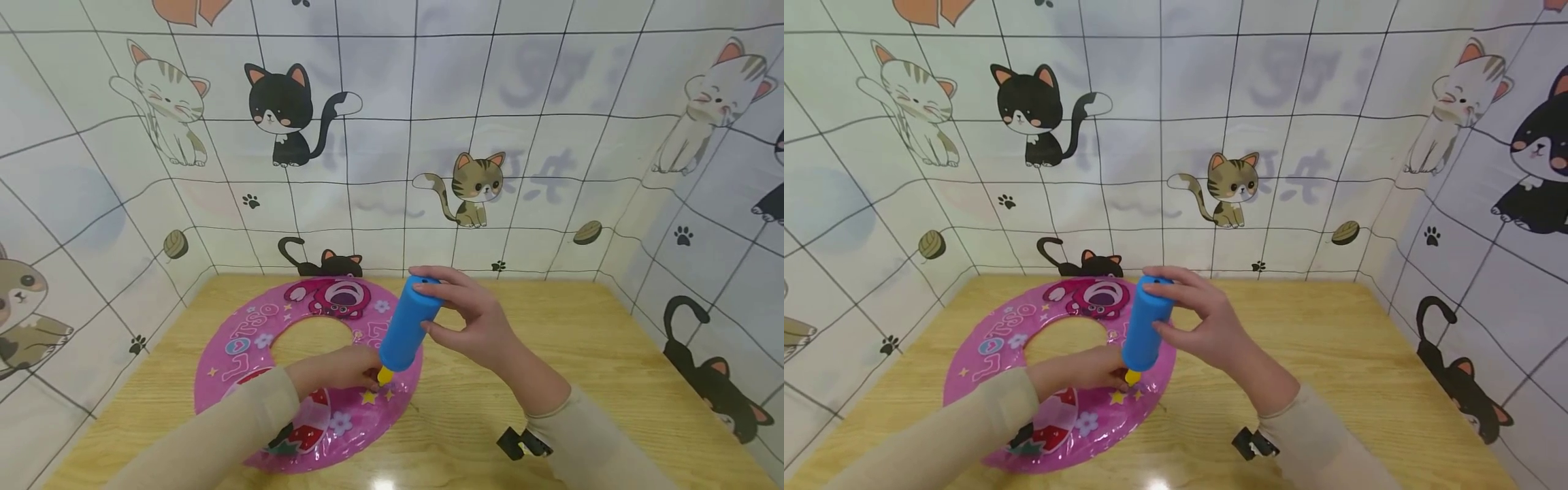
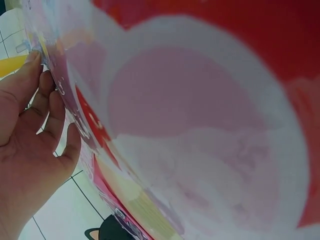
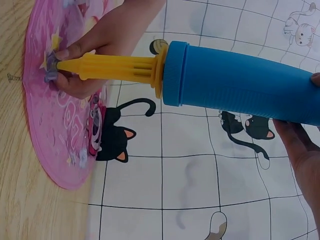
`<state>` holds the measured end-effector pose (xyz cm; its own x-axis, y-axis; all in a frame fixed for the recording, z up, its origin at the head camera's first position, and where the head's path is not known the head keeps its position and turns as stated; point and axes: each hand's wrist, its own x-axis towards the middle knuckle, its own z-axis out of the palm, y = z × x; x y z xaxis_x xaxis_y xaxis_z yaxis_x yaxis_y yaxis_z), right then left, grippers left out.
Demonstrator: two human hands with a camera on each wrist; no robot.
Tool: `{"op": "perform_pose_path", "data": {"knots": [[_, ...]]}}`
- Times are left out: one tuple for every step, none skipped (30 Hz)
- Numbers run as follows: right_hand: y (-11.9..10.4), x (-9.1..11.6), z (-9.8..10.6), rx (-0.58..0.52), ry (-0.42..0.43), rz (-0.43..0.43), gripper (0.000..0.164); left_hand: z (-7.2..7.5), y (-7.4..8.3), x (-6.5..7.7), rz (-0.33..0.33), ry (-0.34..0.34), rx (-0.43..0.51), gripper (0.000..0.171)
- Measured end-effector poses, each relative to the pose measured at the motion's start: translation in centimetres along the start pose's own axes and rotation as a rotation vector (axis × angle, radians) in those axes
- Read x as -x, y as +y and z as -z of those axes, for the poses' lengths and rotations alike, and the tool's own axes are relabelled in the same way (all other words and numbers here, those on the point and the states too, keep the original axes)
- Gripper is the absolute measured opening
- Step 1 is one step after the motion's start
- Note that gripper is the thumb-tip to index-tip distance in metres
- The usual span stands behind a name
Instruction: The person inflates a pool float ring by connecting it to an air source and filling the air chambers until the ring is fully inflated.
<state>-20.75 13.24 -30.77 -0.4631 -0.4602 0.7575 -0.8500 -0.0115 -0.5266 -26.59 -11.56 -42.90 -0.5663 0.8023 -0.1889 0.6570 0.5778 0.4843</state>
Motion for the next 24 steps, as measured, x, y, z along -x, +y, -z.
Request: {"op": "perform_pose_path", "data": {"knots": [[0.0, -0.1, -0.1, -0.003, 0.002, 0.011, 0.056, 0.0, 0.0, 0.1, -0.004, 0.003, 0.003, 0.017], [0.0, -0.1, -0.2, -0.006, 0.006, 0.020, 0.053, 0.0, 0.0, 0.1, -0.008, 0.004, 0.009, 0.018], [0.0, -0.2, -0.4, -0.004, 0.011, 0.030, 0.051, 0.0, 0.0, 0.2, -0.011, 0.007, 0.011, 0.019], [0.1, -0.3, -0.4, -0.005, 0.018, 0.036, 0.049, 0.0, -0.1, 0.2, -0.014, 0.009, 0.011, 0.020], [0.1, -0.4, -0.5, -0.001, 0.025, 0.042, 0.047, 0.0, -0.1, 0.3, -0.014, 0.010, 0.014, 0.020], [0.1, -0.5, -0.6, 0.000, 0.033, 0.044, 0.047, 0.0, -0.1, 0.3, -0.012, 0.012, 0.017, 0.020], [0.1, -0.7, -0.7, -0.001, 0.038, 0.047, 0.046, 0.0, -0.1, 0.3, -0.011, 0.016, 0.017, 0.020], [0.1, -0.7, -0.7, -0.003, 0.043, 0.044, 0.046, 0.0, -0.1, 0.4, -0.006, 0.017, 0.022, 0.021], [0.1, -0.8, -0.7, -0.003, 0.047, 0.040, 0.046, 0.0, -0.1, 0.4, -0.002, 0.018, 0.026, 0.020], [0.0, -0.7, -0.6, -0.007, 0.050, 0.033, 0.047, 0.0, -0.1, 0.4, -0.002, 0.020, 0.030, 0.020], [-0.1, -0.6, -0.6, -0.007, 0.053, 0.027, 0.048, 0.0, -0.1, 0.4, -0.003, 0.020, 0.031, 0.019], [-0.2, -0.5, -0.5, -0.008, 0.054, 0.020, 0.049, -0.1, -0.1, 0.4, -0.006, 0.021, 0.027, 0.019], [-0.3, -0.2, -0.3, 0.000, 0.054, 0.013, 0.049, -0.1, 0.0, 0.3, -0.012, 0.023, 0.024, 0.018], [-0.4, 0.1, -0.1, 0.008, 0.055, 0.008, 0.049, -0.1, 0.1, 0.3, -0.015, 0.026, 0.018, 0.017], [-0.5, 0.5, 0.1, 0.016, 0.057, 0.003, 0.049, -0.2, 0.1, 0.3, -0.018, 0.030, 0.010, 0.016], [-0.6, 0.8, 0.3, 0.023, 0.061, -0.004, 0.049, -0.2, 0.2, 0.3, -0.014, 0.034, 0.001, 0.014], [-0.7, 1.2, 0.6, 0.028, 0.064, -0.014, 0.049, -0.3, 0.3, 0.3, -0.001, 0.037, -0.003, 0.013], [-0.8, 1.5, 0.8, 0.032, 0.068, -0.024, 0.049, -0.3, 0.3, 0.3, 0.010, 0.041, -0.012, 0.012], [-0.9, 1.9, 1.2, 0.037, 0.071, -0.043, 0.050, -0.4, 0.3, 0.4, 0.024, 0.045, -0.017, 0.012], [-1.0, 2.2, 1.5, 0.041, 0.072, -0.065, 0.051, -0.5, 0.3, 0.4, 0.036, 0.047, -0.029, 0.012], [-1.1, 2.6, 1.9, 0.048, 0.072, -0.095, 0.053, -0.5, 0.2, 0.4, 0.052, 0.047, -0.035, 0.012], [-1.2, 2.9, 2.2, 0.059, 0.067, -0.128, 0.056, -0.6, 0.2, 0.4, 0.067, 0.045, -0.042, 0.012], [-1.4, 3.2, 2.6, 0.072, 0.055, -0.161, 0.059, -0.7, 0.1, 0.4, 0.077, 0.045, -0.043, 0.013], [-1.4, 3.5, 3.0, 0.081, 0.037, -0.190, 0.061, -0.7, 0.1, 0.5, 0.084, 0.043, -0.043, 0.014]]}}
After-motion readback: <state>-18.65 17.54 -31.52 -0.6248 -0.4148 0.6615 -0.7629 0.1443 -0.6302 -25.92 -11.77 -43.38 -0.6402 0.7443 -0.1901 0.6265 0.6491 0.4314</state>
